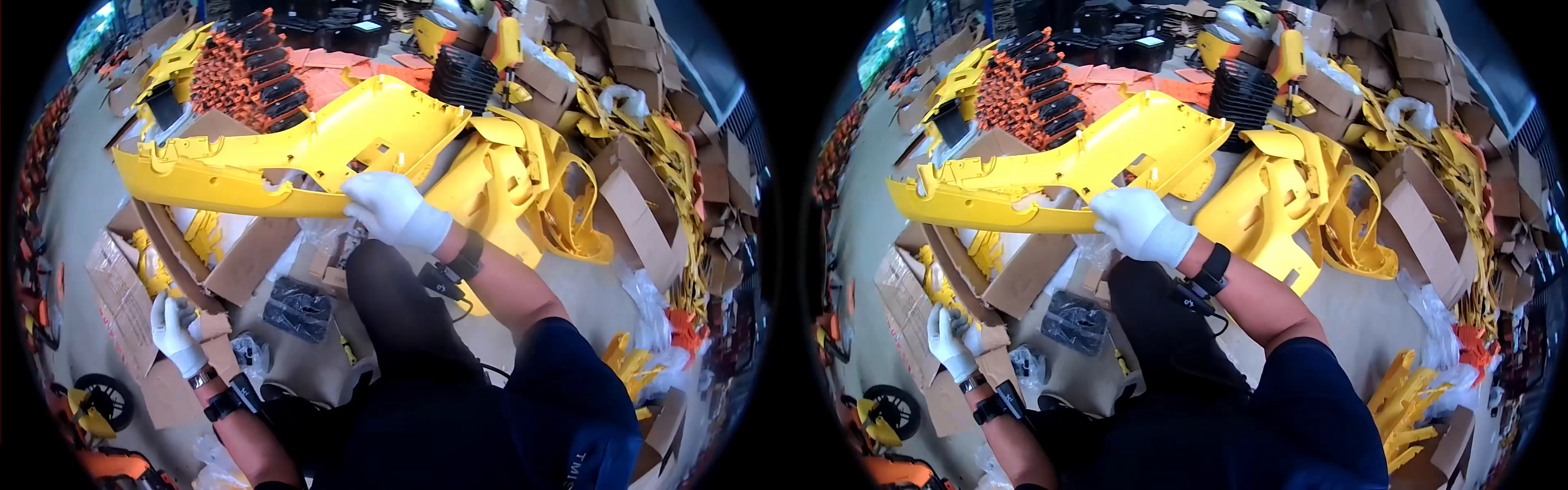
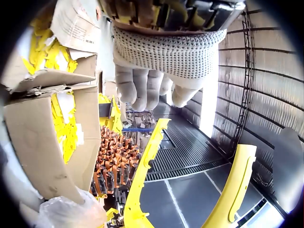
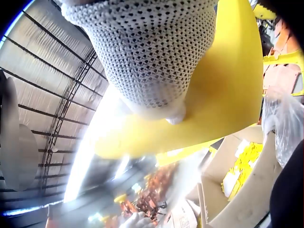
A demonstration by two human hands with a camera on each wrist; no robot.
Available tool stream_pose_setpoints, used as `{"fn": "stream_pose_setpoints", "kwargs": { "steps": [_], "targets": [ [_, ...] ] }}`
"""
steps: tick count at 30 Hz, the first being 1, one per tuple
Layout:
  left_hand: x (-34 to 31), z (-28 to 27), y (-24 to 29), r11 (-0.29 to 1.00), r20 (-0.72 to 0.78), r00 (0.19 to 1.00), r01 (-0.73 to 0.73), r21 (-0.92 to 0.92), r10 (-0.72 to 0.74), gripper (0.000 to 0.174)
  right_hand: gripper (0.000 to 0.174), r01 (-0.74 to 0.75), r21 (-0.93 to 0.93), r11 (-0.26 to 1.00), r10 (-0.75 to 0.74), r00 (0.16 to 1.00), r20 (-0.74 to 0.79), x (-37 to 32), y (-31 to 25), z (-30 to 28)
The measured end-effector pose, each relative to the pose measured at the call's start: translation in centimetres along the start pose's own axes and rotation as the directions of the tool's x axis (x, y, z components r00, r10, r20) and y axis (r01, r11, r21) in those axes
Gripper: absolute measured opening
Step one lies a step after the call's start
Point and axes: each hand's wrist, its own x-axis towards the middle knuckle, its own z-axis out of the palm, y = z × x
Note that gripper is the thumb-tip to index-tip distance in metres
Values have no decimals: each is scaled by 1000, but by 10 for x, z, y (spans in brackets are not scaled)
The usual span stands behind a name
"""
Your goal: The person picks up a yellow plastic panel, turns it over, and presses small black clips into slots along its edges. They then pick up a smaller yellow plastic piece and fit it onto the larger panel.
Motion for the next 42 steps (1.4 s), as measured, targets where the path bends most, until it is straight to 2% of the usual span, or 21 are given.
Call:
{"fn": "stream_pose_setpoints", "kwargs": {
  "steps": [4, 7, 10, 14, 18, 19, 20, 22, 24, 25, 27, 28, 29, 31, 32, 33, 34, 36, 37, 41, 42],
  "targets": [
    [14, 9, -42, 967, 42, 971, 229, 112, -235, 36, 23, -327, 7, 945, 327, 944, -44, -76, 24, -40],
    [22, 13, -73, 940, 140, 938, 289, 182, -316, 33, 25, -531, 53, 846, 533, 836, -135, -151, 27, -75],
    [21, 30, -83, 873, 120, 922, 300, 383, -369, 36, 24, -773, -97, 626, 758, 633, -157, -239, 22, -117],
    [19, 39, -97, 848, 239, 867, 308, 432, -437, 36, 28, -932, -260, 252, 916, 317, -248, -368, -10, -187],
    [27, 38, -123, 806, 234, 835, 347, 480, -499, 30, 28, -928, -361, -94, 857, 109, -504, -505, -60, -288],
    [33, 33, -131, 813, 308, 797, 349, 466, -519, 26, 27, -926, -369, -84, 789, 164, -592, -543, -69, -318],
    [31, 37, -128, 801, 300, 799, 336, 496, -521, 25, 32, -893, -403, -199, 748, 127, -651, -577, -76, -349],
    [19, 48, -124, 781, 266, 816, 316, 539, -514, 23, 40, -834, -407, -371, 539, 163, -826, -618, -88, -384],
    [18, 49, -126, 789, 315, 798, 296, 538, -514, 21, 46, -873, -111, -476, 422, -116, -899, -630, -70, -384],
    [17, 49, -126, 802, 329, 795, 301, 516, -510, 20, 45, -944, 51, -325, 508, -219, -833, -633, -54, -361],
    [18, 48, -129, 817, 365, 783, 294, 497, -504, 18, 36, -979, 83, -186, 658, -187, -729, -656, 2, -268],
    [19, 45, -132, 819, 384, 773, 289, 495, -505, 17, 33, -946, 264, -189, 774, -309, -553, -658, 27, -198],
    [11, 47, -125, 805, 358, 784, 282, 522, -507, 16, 37, -936, 268, -228, 857, -324, -401, -641, 40, -117],
    [7, 40, -117, 798, 326, 799, 289, 529, -505, 13, 46, -975, 125, -185, 977, -169, 131, -565, 29, 11],
    [7, 34, -119, 804, 323, 797, 308, 508, -510, 12, 44, -997, -45, -69, 927, -80, 367, -496, 9, 34],
    [0, 32, -112, 795, 284, 804, 336, 505, -522, 10, 45, -989, -22, 149, 800, 107, 590, -479, 9, 73],
    [-3, 26, -105, 793, 313, 802, 294, 534, -508, 11, 46, -973, 17, 230, 651, 167, 741, -440, 9, 69],
    [-12, 19, -93, 776, 295, 800, 301, 554, -522, 15, 52, -963, -83, 256, 758, 147, 635, -428, 46, 90],
    [-14, 12, -95, 785, 276, 817, 306, 539, -507, 21, 57, -975, -91, 204, 863, 135, 487, -428, 74, 87],
    [-35, 13, -83, 755, 279, 827, 239, 611, -488, 30, 83, -951, -295, 94, 996, 92, 21, -412, 214, 13],
    [-39, 12, -83, 759, 310, 826, 200, 619, -471, 30, 86, -927, -345, 148, 981, 182, -68, -415, 251, -1]
  ]
}}
